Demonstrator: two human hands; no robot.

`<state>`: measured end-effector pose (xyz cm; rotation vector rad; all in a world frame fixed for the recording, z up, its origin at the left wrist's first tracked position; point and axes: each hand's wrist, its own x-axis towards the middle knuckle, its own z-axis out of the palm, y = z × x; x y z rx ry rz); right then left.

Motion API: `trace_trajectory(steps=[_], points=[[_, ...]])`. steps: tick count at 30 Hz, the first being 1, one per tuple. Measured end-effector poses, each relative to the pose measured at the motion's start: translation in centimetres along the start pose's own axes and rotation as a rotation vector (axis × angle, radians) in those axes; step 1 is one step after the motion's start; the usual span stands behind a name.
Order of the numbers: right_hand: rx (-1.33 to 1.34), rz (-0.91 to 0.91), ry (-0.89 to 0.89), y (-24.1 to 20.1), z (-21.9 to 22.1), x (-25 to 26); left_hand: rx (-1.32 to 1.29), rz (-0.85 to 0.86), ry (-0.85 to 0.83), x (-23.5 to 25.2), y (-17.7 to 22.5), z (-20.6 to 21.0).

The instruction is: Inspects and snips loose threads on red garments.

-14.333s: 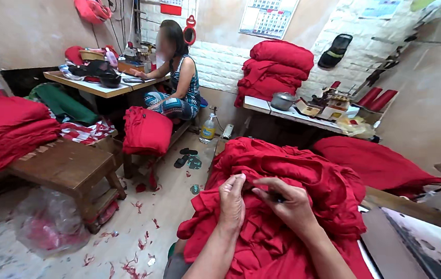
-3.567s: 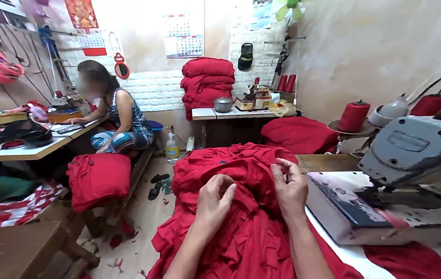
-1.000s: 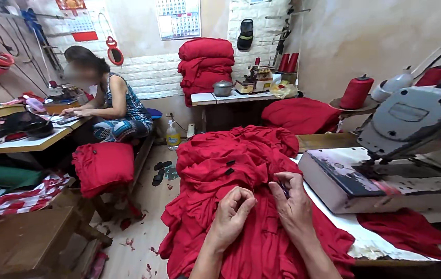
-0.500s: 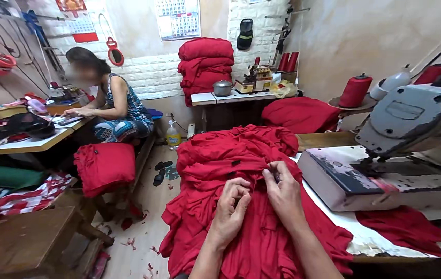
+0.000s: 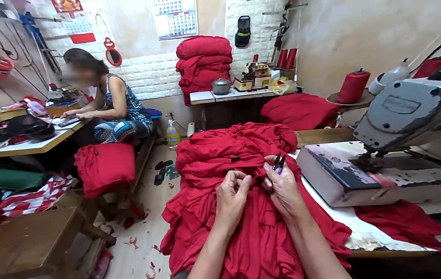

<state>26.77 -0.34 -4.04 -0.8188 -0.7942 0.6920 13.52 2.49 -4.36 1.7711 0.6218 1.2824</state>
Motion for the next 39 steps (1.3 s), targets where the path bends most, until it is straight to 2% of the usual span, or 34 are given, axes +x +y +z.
trace_trajectory(steps=[6,14,17,23,26,30,32,36,39], points=[[-0.196,-0.134,-0.117,0.3,-0.1,0.1,0.237,0.021,-0.049,0.6,0.5,0.5],[-0.376,-0.3,-0.07,2.0,-0.6,1.4,-0.043,0.019,-0.067,0.5,-0.8,-0.4],[-0.446,-0.293,-0.071,2.3,-0.4,1.4,-0.072,0.001,-0.044,0.4,-0.9,-0.5],[-0.647,-0.412,-0.021,2.0,-0.3,0.7,-0.099,-0.016,-0.033,0.1,-1.0,-0.6],[-0.629,-0.355,-0.099,1.7,-1.1,0.7,-0.073,-0.004,-0.014,-0.2,-1.1,-0.5],[-0.654,-0.297,-0.07,0.6,-1.7,-0.6,0.029,0.009,0.036,-0.7,-0.7,-0.2],[-0.605,-0.244,-0.12,-0.3,-1.9,-1.5,0.048,0.017,0.059,-0.9,-0.6,0.0],[-0.461,0.036,-0.351,-1.5,-2.3,-3.0,0.037,0.031,0.066,-1.1,-0.9,0.1],[-0.47,0.151,-0.436,-1.7,-2.6,-3.2,0.032,0.029,0.071,-1.1,-0.8,0.1]])
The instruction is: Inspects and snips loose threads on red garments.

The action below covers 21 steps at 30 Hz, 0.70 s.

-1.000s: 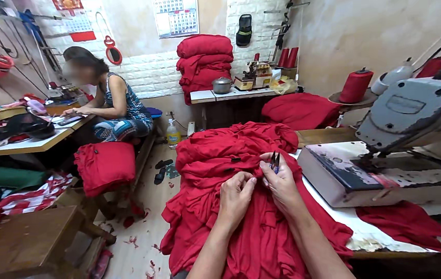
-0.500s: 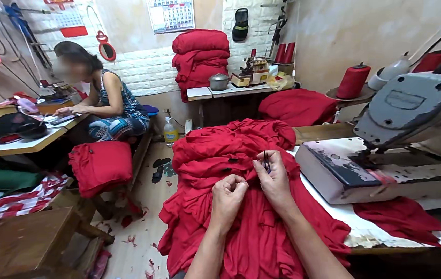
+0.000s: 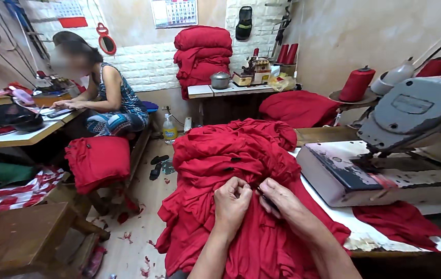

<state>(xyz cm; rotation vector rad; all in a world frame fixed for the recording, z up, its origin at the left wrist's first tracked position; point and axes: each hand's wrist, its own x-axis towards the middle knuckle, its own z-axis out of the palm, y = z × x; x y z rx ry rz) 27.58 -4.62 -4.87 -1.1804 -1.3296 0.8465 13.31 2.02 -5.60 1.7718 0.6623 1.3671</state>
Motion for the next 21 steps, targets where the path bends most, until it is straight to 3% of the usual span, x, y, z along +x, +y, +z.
trace_trajectory(steps=[5,21], points=[[-0.037,0.064,-0.032,-0.3,0.0,0.4,0.011,0.009,-0.007,0.0,0.1,-0.1],[0.119,-0.056,0.083,0.9,1.1,0.8,0.0,0.021,-0.02,-0.1,0.4,-0.4]])
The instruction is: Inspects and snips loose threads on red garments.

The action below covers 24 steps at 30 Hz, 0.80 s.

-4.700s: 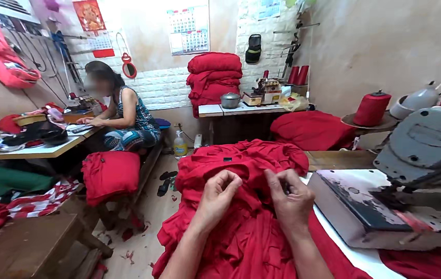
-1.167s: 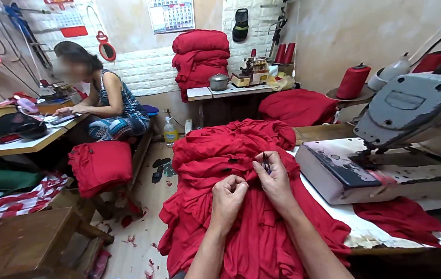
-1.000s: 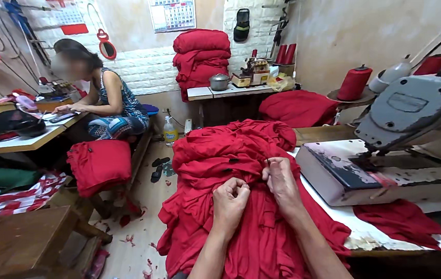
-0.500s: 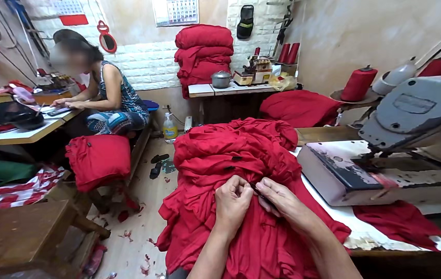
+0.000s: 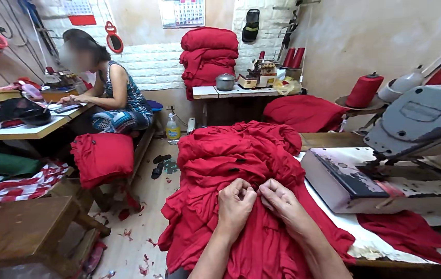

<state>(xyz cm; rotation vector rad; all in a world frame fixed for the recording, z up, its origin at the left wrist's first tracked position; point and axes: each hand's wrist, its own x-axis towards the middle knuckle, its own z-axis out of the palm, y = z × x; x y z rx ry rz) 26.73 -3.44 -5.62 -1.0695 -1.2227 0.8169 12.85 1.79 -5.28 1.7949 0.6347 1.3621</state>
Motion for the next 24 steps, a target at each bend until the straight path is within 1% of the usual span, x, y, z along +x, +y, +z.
trace_trajectory(steps=[3,5,6,7,8,9,10,11,12,13,15,18,21,24], points=[[-0.072,-0.059,-0.005,0.1,-0.3,-0.3,0.001,0.08,0.022,-1.4,0.7,-1.8],[-0.083,-0.118,0.093,0.1,-0.5,-0.4,0.051,0.108,0.11,-2.9,0.5,-4.5],[-0.086,-0.16,0.148,0.1,-0.7,-0.4,0.146,0.096,0.191,-3.7,0.1,-6.4],[-0.108,-0.203,0.208,0.1,-0.9,-0.3,0.312,0.052,0.29,-4.3,-0.4,-8.6],[-0.144,-0.247,0.258,0.2,-1.2,-0.1,0.531,-0.035,0.375,-4.8,-0.7,-11.0],[-0.192,-0.291,0.301,0.3,-1.5,0.2,0.731,-0.136,0.411,-5.2,-0.9,-13.4],[-0.24,-0.34,0.331,0.5,-1.7,0.5,0.837,-0.277,0.392,-5.6,-0.8,-15.5],[-0.284,-0.387,0.344,0.5,-1.8,0.8,0.887,-0.403,0.388,-5.9,-0.7,-17.2],[-0.33,-0.438,0.354,0.3,-1.7,1.1,0.894,-0.464,0.419,-6.0,-0.6,-18.3],[-0.388,-0.49,0.359,0.1,-1.5,1.6,0.862,-0.462,0.453,-5.9,-0.4,-18.8],[-0.499,-0.586,0.378,-0.7,-1.0,2.6,0.723,-0.365,0.479,-4.8,0.4,-18.2],[-0.552,-0.653,0.347,-2.1,-0.1,3.8,0.497,-0.235,0.377,-2.4,1.3,-15.2],[-0.47,-0.652,0.227,-3.6,1.2,4.6,0.419,-0.078,0.27,0.0,1.9,-11.7],[-0.33,-0.584,0.078,-4.3,2.0,5.5,0.41,0.025,0.151,2.3,2.9,-8.8]])
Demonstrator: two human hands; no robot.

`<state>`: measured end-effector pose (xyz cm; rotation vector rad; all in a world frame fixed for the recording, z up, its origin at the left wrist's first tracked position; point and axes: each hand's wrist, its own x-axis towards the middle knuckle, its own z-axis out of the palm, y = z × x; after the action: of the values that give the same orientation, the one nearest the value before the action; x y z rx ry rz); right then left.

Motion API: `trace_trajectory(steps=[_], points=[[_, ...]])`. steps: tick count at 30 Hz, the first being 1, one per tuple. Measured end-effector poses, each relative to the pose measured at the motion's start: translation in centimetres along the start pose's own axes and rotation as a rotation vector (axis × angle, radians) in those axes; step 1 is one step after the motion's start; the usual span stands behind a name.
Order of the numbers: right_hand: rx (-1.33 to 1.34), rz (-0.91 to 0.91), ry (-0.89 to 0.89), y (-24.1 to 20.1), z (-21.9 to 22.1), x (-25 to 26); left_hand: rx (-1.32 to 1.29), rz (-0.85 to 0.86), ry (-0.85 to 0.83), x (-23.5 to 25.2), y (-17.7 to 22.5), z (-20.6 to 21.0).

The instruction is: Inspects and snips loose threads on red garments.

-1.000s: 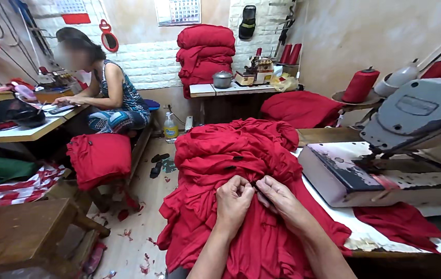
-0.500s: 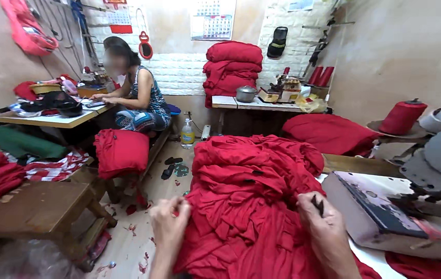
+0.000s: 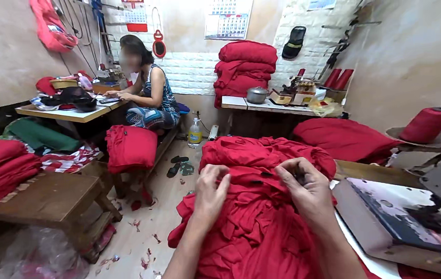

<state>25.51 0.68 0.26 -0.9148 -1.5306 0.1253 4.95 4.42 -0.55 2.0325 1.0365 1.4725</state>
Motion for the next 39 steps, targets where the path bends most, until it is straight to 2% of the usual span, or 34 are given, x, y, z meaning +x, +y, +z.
trace_trajectory(steps=[3,7,11,14,20,26,31,35,39], points=[[0.124,0.076,-0.037,0.9,0.8,0.7,0.013,0.08,-0.095,1.8,0.7,2.6],[0.257,0.239,-0.056,3.2,1.6,0.7,0.104,0.058,-0.307,3.5,-0.1,4.6],[0.371,0.359,-0.048,5.2,1.5,0.0,0.028,-0.038,-0.291,3.7,-1.0,4.5],[0.423,0.398,-0.062,5.0,1.3,-0.1,-0.035,-0.106,-0.289,3.5,-1.0,4.1],[0.271,0.339,-0.125,4.5,1.7,-0.2,-0.104,-0.084,-0.201,3.3,-1.6,4.4],[0.248,0.348,-0.189,4.1,1.1,0.2,0.02,0.133,-0.291,3.1,-1.9,4.3],[0.041,0.487,-0.305,1.5,0.6,1.8,0.039,0.111,-0.287,3.3,-1.9,4.3],[-0.069,0.419,-0.454,3.4,-0.3,1.6,0.04,0.107,-0.296,3.4,-2.0,4.4],[-0.284,0.426,-0.542,2.6,-0.2,2.2,0.043,0.122,-0.289,3.5,-2.2,4.5]])
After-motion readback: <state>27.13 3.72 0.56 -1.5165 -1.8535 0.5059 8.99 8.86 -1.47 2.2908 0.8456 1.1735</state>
